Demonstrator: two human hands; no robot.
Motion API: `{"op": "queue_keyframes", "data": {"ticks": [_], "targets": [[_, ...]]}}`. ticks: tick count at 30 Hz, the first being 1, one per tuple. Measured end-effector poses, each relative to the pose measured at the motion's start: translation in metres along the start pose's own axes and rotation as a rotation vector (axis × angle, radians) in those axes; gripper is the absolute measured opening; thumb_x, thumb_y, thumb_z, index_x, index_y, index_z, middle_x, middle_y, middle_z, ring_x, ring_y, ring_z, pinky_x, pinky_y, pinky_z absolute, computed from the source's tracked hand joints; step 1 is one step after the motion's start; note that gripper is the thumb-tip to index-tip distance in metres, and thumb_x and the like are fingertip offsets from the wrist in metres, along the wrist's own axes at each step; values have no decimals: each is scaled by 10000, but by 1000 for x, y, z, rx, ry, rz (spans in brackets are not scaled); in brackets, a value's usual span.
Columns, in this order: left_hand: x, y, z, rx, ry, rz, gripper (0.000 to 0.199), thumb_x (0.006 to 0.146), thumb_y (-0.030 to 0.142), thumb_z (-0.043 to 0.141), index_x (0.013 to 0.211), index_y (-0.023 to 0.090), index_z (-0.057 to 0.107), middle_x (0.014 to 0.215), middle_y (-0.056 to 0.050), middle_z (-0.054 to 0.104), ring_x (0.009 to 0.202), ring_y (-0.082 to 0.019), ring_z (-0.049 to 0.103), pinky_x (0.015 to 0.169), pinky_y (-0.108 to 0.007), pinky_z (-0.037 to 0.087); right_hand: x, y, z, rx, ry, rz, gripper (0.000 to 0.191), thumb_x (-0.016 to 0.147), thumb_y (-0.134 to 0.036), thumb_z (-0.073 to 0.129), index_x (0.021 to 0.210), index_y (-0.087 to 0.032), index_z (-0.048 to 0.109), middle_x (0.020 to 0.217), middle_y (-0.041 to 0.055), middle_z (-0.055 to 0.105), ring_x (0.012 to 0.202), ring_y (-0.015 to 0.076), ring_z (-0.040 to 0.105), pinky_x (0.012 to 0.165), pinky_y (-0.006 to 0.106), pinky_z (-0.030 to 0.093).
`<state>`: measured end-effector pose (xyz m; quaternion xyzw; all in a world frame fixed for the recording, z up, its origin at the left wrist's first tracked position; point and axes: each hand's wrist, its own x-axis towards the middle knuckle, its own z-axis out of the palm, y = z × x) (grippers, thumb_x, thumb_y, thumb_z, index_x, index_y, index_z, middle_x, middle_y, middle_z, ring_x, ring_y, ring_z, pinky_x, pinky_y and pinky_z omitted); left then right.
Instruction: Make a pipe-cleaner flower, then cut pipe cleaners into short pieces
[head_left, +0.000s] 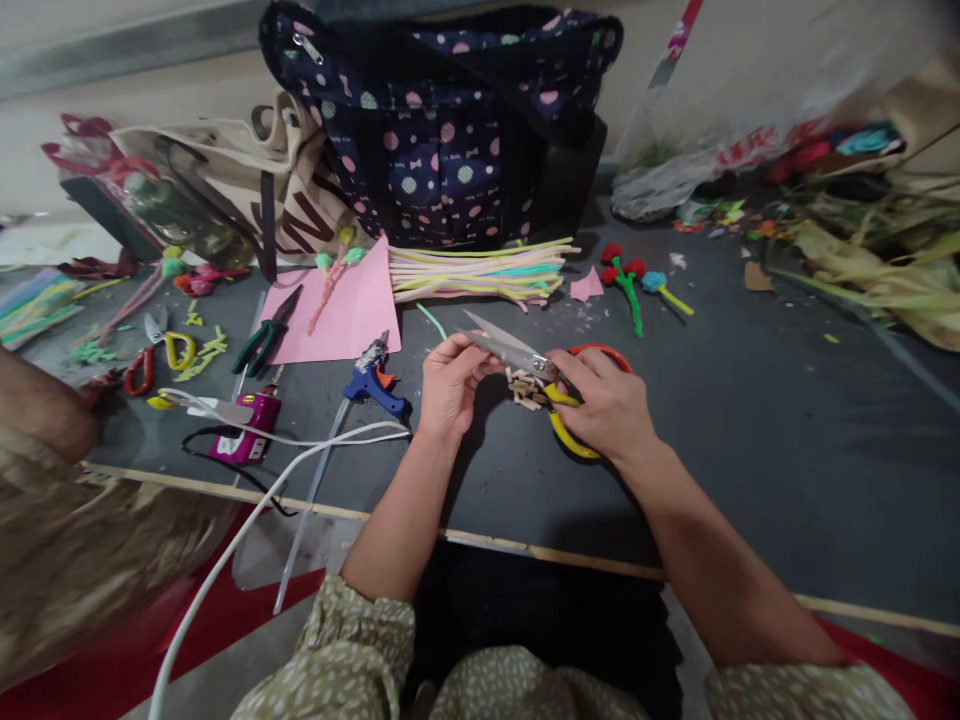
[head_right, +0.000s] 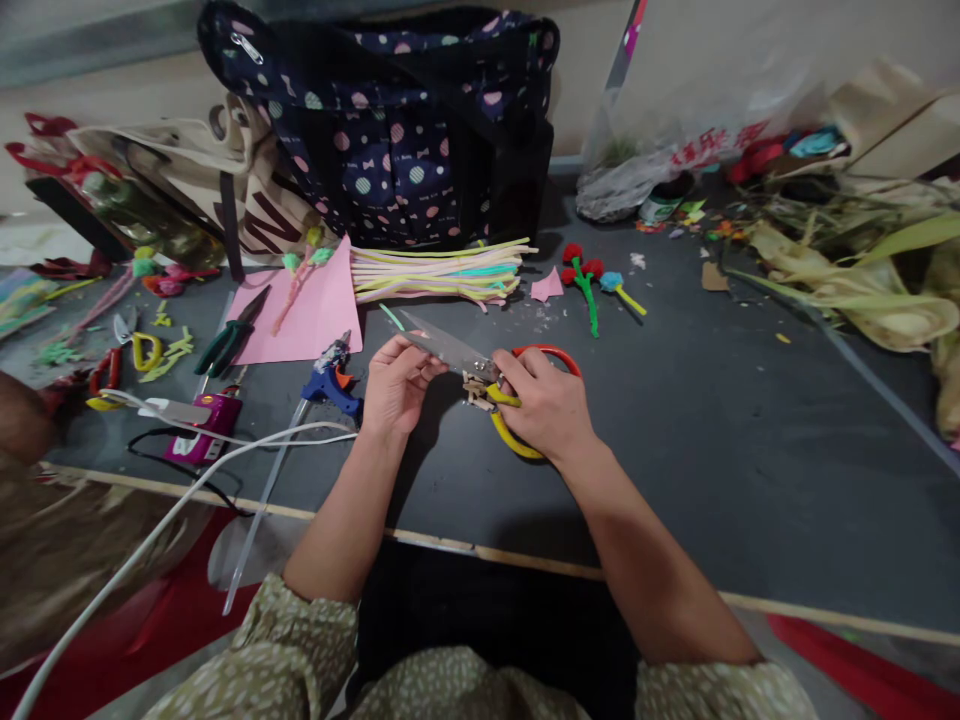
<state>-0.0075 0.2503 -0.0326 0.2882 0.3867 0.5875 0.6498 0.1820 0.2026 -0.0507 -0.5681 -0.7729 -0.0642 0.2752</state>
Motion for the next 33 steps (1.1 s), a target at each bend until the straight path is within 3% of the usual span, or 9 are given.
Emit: {"op": "queue_keyframes", "data": {"ticks": [25,29,33], "targets": [[1,0,-2,-10,24,-24,230,589,197,840,683,159,634,597,37,637,550,-81,626,615,-219,558,0,3,3,-31,-59,-9,282,835,-173,485,1047,-207,667,831,46,617,695,160,537,544,268,343],[3,-1,-3,-17,40,-32,241,565,208,853,703,162,661,605,38,644,551,-77,623,614,-216,564,1,3,3,26,-79,-15,305,822,-155,491,1076,-192,655,850,54,632,721,175,564,582,272,383],[6,-1,-4,-7,33,-78,290,582,255,858,799,168,686,728,13,707,564,-60,622,627,-200,561,6,2,2,192,-89,102,333,785,-155,542,1105,-207,617,898,46,642,788,192,607,655,283,438]]}}
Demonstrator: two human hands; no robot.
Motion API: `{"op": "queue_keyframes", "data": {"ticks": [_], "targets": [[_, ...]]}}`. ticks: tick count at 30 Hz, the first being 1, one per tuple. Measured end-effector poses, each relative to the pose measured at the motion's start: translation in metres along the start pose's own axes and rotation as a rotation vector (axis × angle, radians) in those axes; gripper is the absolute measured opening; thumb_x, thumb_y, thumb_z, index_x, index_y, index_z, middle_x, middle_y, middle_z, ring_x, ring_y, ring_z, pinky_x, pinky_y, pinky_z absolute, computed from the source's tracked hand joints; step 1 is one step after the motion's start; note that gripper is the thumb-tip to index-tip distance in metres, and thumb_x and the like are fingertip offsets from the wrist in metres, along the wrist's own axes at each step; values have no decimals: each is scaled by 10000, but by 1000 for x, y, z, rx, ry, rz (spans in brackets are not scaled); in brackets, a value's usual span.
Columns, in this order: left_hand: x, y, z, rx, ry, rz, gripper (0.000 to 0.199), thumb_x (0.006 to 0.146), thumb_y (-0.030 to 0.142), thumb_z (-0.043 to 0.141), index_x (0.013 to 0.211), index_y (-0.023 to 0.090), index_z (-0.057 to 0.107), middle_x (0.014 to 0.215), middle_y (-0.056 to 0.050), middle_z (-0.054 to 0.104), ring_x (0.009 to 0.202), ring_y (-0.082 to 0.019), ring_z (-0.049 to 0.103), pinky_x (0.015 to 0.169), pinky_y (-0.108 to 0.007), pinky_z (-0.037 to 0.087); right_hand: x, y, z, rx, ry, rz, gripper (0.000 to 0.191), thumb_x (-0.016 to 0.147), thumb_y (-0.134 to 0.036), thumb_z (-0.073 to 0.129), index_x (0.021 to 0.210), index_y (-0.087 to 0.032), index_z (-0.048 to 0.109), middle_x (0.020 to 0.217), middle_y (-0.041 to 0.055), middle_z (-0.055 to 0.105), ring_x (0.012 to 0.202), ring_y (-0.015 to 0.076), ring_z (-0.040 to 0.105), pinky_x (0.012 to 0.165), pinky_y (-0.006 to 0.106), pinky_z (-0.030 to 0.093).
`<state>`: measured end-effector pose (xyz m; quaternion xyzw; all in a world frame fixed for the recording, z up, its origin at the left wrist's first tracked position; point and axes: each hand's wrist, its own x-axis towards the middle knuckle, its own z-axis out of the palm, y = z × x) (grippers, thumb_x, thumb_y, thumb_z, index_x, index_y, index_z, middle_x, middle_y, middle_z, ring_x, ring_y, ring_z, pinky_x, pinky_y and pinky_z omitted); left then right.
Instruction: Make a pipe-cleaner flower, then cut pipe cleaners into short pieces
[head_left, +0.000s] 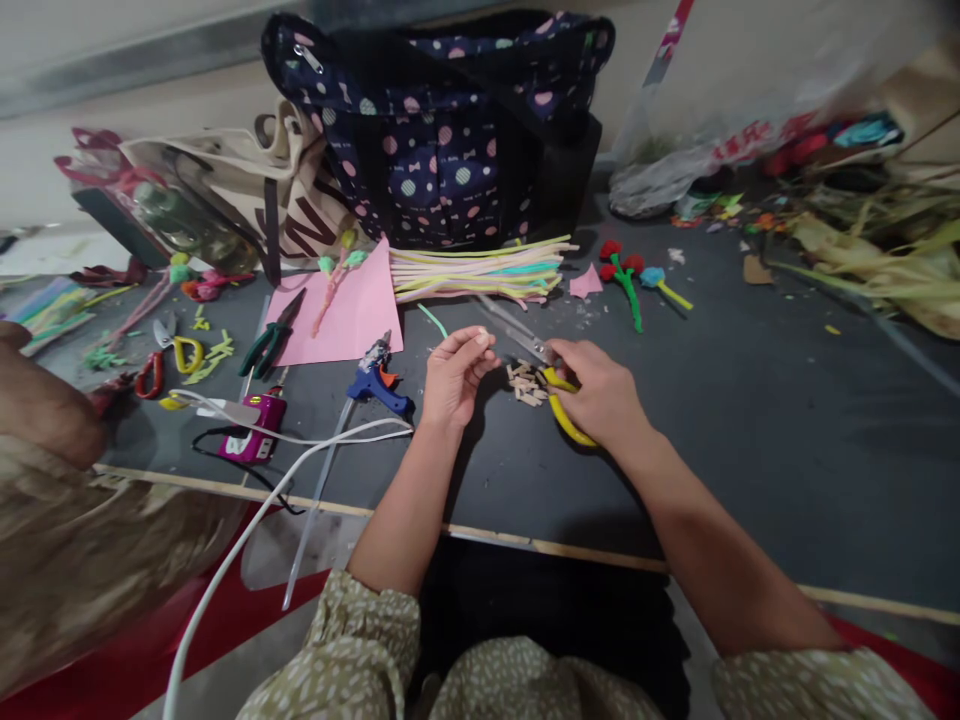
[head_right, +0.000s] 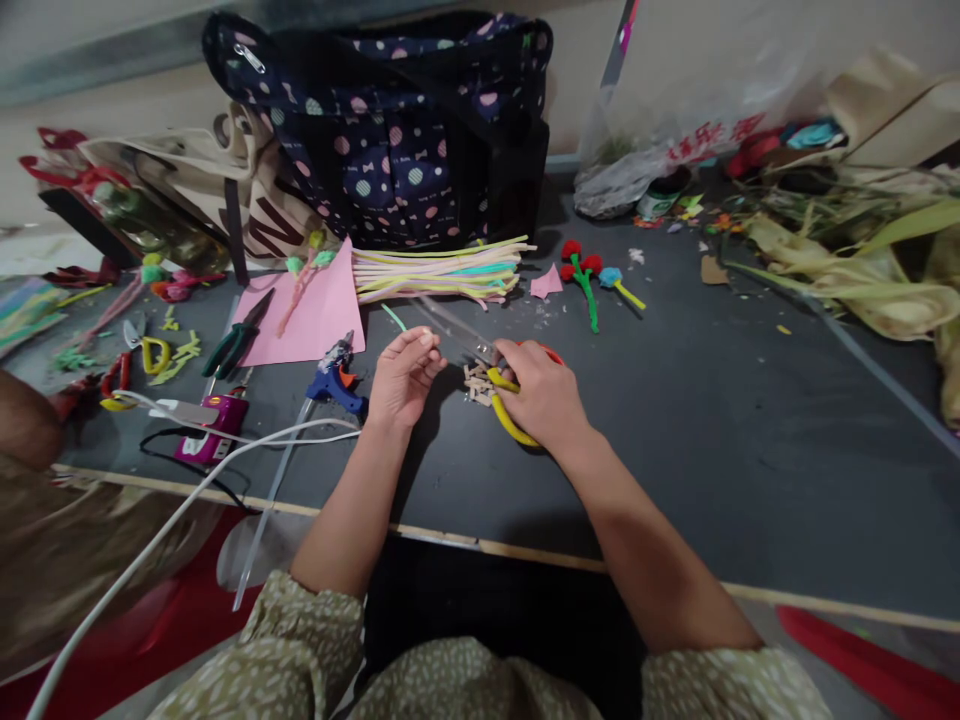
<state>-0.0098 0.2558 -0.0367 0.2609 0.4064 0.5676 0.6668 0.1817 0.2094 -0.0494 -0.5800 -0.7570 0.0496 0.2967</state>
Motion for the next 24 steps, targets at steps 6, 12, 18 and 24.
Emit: {"op": "queue_keyframes", "data": {"ticks": [6,12,18,24], "targets": [[1,0,-1,-54,-38,-32,304,622,239,846,855,199,655,762,29,710,573,-51,632,659,-189,549,1,3,-4,0,25,115,387,745,-177,592,1130,-216,593,936,46,645,812,214,628,653,297,445],[2,0,-4,-119,-80,-56,288,648,219,836,849,194,632,760,38,701,580,-42,628,649,-169,547,-4,4,1,-48,58,49,355,763,-172,585,1114,-214,621,938,39,663,825,196,623,656,275,434],[0,3,-2,-144,-53,-68,234,692,180,800,849,186,627,743,51,683,578,-29,616,650,-154,538,-5,-1,1,-99,96,-17,300,796,-148,543,1068,-210,653,898,32,668,779,171,600,618,255,394],[-1,2,-2,-184,-73,-56,238,666,155,808,817,184,626,674,57,655,584,-47,623,644,-171,549,-4,-2,1,-141,126,-66,294,785,-140,546,1045,-208,665,863,27,646,728,151,573,570,239,356]]}}
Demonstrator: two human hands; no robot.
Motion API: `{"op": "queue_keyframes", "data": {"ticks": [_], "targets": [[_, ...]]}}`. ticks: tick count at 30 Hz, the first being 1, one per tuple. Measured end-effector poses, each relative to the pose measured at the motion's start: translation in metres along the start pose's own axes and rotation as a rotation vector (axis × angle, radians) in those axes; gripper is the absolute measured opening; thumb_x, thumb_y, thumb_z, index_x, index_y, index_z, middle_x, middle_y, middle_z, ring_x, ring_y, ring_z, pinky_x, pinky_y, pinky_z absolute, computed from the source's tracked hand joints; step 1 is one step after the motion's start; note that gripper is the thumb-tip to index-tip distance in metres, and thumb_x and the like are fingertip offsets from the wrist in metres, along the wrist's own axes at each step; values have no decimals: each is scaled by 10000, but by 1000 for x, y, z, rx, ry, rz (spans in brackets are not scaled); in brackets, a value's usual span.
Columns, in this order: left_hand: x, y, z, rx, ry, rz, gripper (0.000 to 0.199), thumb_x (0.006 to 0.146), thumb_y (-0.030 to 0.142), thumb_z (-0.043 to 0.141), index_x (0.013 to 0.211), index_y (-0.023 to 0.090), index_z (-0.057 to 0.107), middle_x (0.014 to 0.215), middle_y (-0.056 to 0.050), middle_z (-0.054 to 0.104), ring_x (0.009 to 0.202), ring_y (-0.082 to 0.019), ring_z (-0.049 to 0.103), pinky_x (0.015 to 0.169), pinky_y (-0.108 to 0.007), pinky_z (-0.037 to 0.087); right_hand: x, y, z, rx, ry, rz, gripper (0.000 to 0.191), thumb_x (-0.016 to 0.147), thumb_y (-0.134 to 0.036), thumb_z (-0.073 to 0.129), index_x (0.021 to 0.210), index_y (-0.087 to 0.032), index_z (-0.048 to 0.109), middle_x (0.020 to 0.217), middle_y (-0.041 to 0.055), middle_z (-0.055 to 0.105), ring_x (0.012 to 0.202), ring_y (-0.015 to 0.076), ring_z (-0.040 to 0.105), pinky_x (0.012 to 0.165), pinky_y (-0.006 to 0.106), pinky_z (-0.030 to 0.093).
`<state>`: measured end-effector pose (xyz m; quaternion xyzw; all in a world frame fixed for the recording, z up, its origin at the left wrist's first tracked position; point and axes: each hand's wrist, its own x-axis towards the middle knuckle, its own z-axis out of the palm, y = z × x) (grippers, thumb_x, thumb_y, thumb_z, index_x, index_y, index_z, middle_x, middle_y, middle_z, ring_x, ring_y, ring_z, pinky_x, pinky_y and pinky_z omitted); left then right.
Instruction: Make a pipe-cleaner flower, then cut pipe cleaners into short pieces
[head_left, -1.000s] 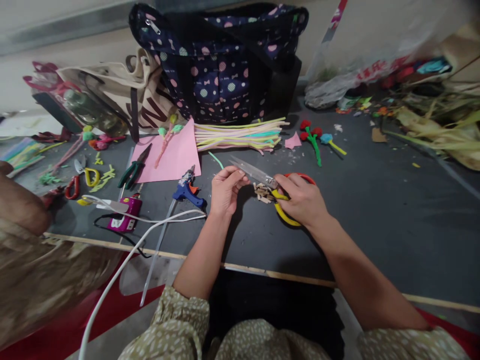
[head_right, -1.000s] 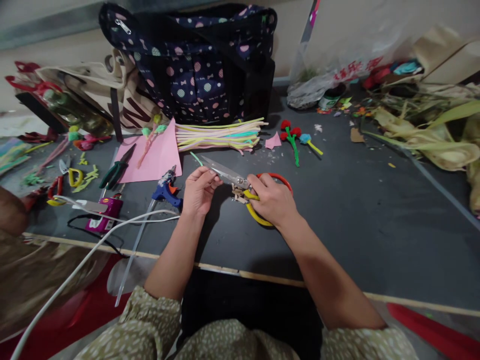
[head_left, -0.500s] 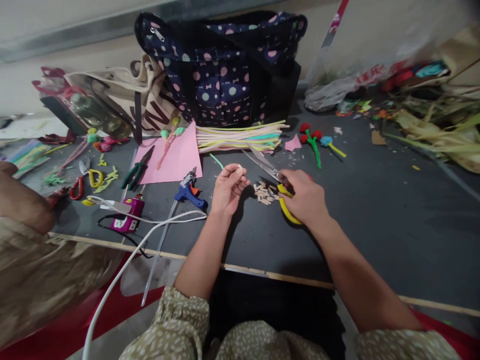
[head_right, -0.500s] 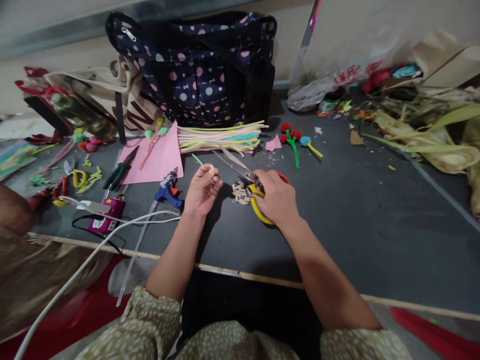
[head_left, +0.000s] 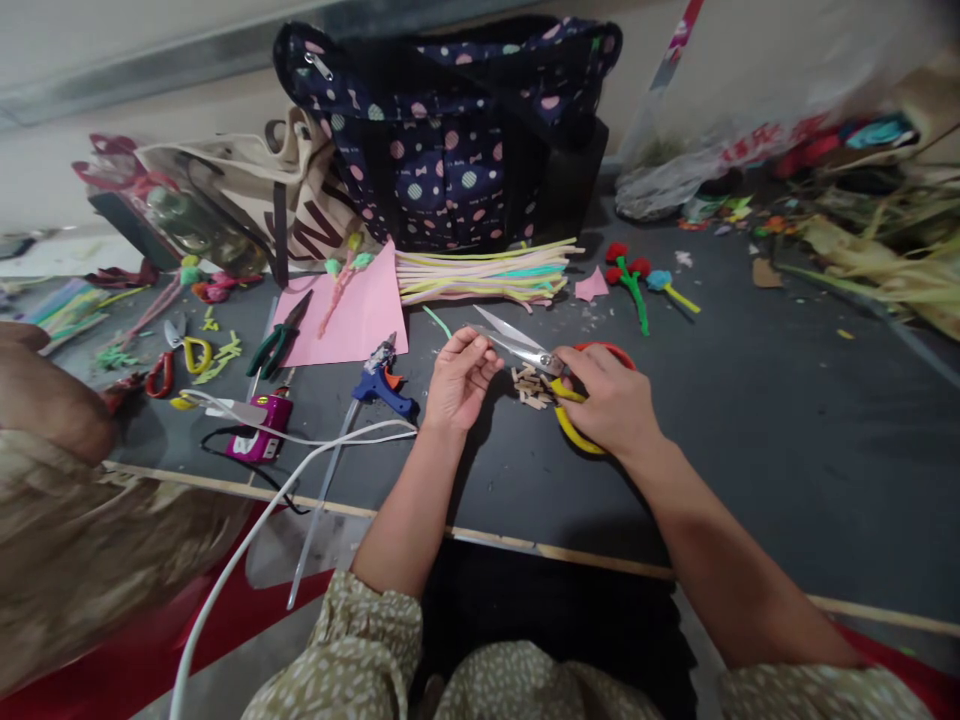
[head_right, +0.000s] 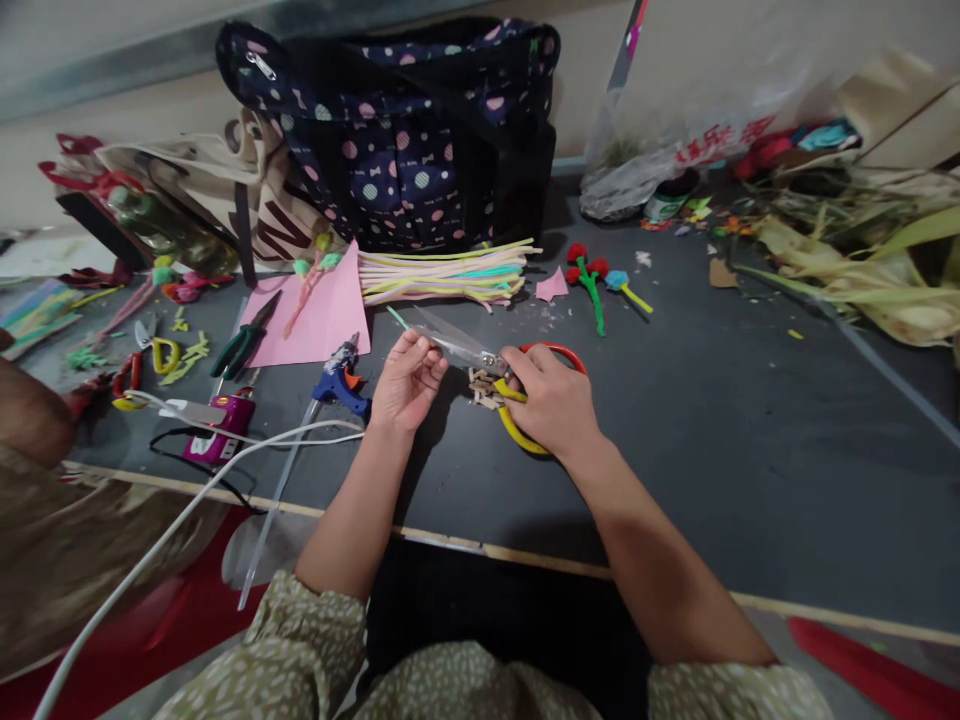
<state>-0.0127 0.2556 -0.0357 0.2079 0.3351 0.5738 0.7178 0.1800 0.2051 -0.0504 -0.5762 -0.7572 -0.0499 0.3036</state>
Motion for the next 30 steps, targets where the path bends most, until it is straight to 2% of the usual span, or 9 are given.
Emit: {"op": "queue_keyframes", "data": {"ticks": [12,17,25,30], "targets": [[-3,2,4,142,40,68,291,574,246,861,779,165,672,652,26,673,628,-95,659,652,-225,579,-2,1,1,-66,-7,-1,328,795,-134,538,1092,-216,649,878,21,620,741,139,549,594,242,345],[-1,2,4,154,27,103,279,553,223,876,749,157,689,642,25,674,613,-85,656,644,-211,575,-1,0,0,-98,-16,3,302,801,-141,528,1065,-216,653,853,22,603,725,142,529,584,249,330],[0,-1,4,139,75,115,342,514,247,907,751,159,676,629,46,657,576,-71,638,631,-208,565,-3,-1,2,-106,-44,17,334,800,-157,532,1111,-212,641,866,39,606,759,161,545,588,263,329],[0,0,3,126,69,116,327,550,258,898,794,155,707,699,27,690,571,-48,622,632,-189,561,-3,0,3,-59,2,62,339,807,-163,533,1122,-209,650,889,43,642,747,165,567,604,259,373]]}}
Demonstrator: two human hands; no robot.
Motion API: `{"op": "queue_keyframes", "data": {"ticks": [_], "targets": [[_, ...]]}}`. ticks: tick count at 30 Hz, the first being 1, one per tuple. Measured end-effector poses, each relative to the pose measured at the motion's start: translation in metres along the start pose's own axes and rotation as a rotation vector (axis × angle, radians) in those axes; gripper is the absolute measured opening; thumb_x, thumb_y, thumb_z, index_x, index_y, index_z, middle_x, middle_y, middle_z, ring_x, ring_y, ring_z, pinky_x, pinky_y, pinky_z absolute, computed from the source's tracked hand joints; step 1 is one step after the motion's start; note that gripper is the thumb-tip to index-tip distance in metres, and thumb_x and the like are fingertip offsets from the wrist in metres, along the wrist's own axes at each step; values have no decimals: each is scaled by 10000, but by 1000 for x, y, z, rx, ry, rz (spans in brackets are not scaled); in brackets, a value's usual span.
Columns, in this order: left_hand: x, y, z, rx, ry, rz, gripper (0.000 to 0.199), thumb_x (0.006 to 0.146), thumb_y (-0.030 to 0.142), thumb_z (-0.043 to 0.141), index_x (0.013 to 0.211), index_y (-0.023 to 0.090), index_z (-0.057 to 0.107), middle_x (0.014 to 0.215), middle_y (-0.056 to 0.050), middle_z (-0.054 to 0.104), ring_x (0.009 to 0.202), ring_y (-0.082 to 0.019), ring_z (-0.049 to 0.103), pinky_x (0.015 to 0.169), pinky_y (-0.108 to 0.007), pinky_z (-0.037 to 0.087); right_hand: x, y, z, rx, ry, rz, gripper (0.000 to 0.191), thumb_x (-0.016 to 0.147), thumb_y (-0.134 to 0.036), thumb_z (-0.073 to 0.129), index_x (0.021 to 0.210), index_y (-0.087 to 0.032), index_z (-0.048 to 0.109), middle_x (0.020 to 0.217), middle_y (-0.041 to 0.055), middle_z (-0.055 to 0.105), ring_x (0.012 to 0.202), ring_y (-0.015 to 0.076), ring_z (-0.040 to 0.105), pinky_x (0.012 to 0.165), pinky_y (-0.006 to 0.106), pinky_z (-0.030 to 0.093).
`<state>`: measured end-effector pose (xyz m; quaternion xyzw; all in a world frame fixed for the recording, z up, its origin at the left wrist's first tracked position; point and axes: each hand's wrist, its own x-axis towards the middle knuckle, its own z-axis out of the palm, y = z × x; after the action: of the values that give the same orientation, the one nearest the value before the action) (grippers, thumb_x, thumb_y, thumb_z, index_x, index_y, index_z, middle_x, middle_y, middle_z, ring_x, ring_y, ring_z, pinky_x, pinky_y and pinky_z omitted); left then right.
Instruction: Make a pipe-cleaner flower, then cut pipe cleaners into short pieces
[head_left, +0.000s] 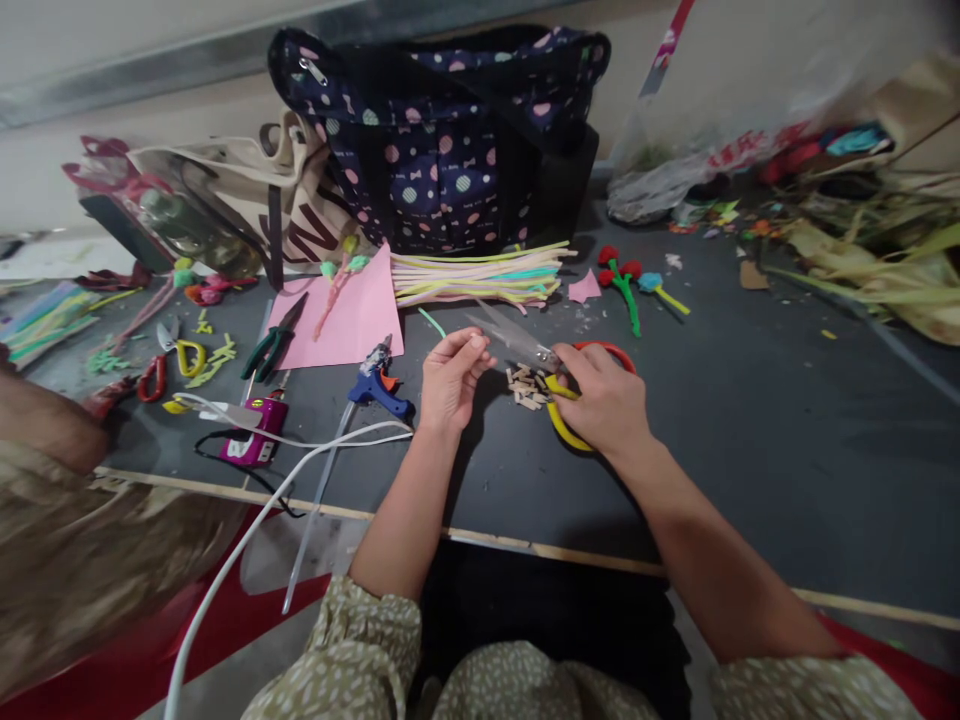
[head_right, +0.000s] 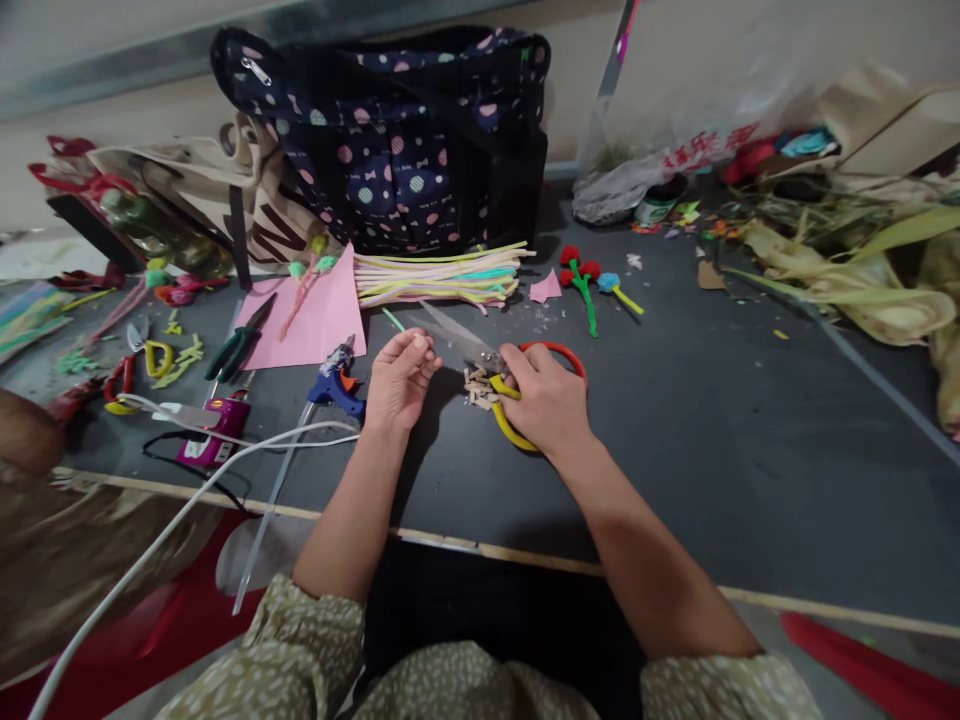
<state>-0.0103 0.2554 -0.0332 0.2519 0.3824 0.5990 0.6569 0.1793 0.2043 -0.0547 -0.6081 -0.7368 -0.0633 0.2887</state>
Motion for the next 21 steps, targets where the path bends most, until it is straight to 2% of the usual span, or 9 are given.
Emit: {"op": "queue_keyframes", "data": {"ticks": [4,12,18,21], "targets": [[1,1,-1,-2,-7,4,320,585,256,882,852,158,734,748,8,713,588,-44,624,640,-181,558,0,3,1,36,42,63,369,795,-166,543,1149,-204,640,911,52,665,781,186,599,633,270,418],[1,1,-1,21,-15,6,364,619,241,859,950,184,721,778,23,710,597,-45,634,653,-184,554,2,0,-4,101,24,44,347,786,-146,539,1110,-201,650,872,45,664,754,181,600,644,268,445],[1,1,-2,9,-23,15,284,616,229,861,838,174,693,788,25,707,606,-40,630,652,-178,556,2,-1,-6,107,26,12,323,797,-147,529,1086,-204,663,882,43,665,752,169,597,639,257,437],[1,1,-3,-2,-22,11,287,603,234,868,817,174,688,724,39,687,599,-46,630,649,-179,556,2,-2,-5,88,27,-27,314,788,-141,530,1062,-204,670,881,36,659,746,157,590,611,241,409]]}}
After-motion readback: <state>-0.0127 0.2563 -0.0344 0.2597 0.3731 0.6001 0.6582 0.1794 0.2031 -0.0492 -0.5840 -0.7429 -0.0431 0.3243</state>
